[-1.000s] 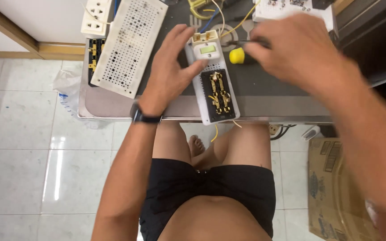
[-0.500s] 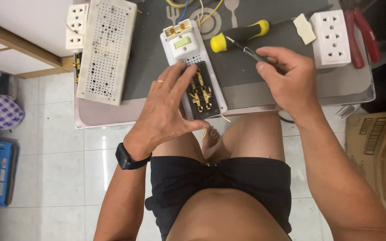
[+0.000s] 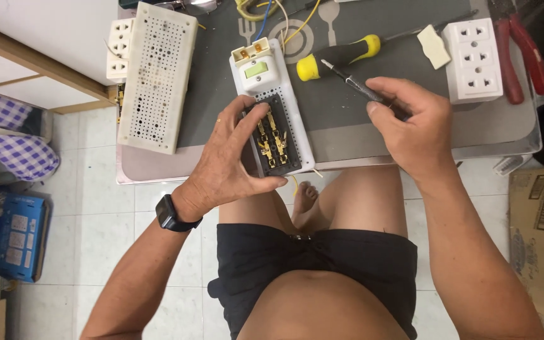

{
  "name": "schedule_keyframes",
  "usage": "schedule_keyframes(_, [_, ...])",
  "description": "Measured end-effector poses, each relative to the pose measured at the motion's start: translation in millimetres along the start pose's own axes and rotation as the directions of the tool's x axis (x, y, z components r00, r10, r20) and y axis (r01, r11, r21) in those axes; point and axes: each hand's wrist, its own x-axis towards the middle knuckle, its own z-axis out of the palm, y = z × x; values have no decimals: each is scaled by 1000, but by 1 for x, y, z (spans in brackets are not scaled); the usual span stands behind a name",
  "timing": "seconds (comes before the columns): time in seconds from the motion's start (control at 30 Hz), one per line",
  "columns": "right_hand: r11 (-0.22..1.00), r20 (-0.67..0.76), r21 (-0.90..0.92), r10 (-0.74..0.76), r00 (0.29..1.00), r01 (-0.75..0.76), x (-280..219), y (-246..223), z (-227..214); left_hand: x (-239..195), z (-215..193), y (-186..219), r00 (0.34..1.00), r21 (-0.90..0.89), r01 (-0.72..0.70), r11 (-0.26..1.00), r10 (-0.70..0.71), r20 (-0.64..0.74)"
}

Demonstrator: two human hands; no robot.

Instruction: The person assembles an electrical component by inserting a black module with gold contacts into a white plastic housing. They then use a screwdriver to tighten screws on the module and the housing to secure the assembly.

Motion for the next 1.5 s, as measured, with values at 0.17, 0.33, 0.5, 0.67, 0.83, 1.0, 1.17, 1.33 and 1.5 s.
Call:
schedule_keyframes(0.17, [999,4,-17,-30,1000,30,0,8,-3,2,-2,-1,1000,-102,20,995,-23,-21])
schedule_keyframes(0.33, [999,35,28,-43,998,42,-1,2,-8,6,-5,0,998,-69,52,996,-53,-21])
schedule_keyframes(0.5, [991,30,58,-121,992,119,-2,8,-11,13,-7,10,995,-17,89,996,-90,-33])
schedule_keyframes(0.67, [987,78,84,-145,986,138,-4,10,-16,23,-9,13,993,71,117,991,-118,17])
schedule_keyframes(0.83, [980,84,134,-162,983,150,-2,14,-16,28,-8,16,996,73,71,995,-75,50])
schedule_keyframes(1.0, [975,70,24,-222,973,221,-3,20,-15,29,-7,16,991,199,-28,980,1,132])
schedule_keyframes(1.17, [937,87,3,-348,933,349,-6,14,-15,25,-12,7,995,44,-33,998,29,98])
schedule_keyframes(1.33, [952,93,-37,-300,949,304,-7,8,-15,23,-8,2,996,63,43,997,-48,76])
schedule_keyframes(1.5, [949,83,-28,-311,947,314,-7,7,-14,19,3,-5,1000,34,32,999,-32,-1])
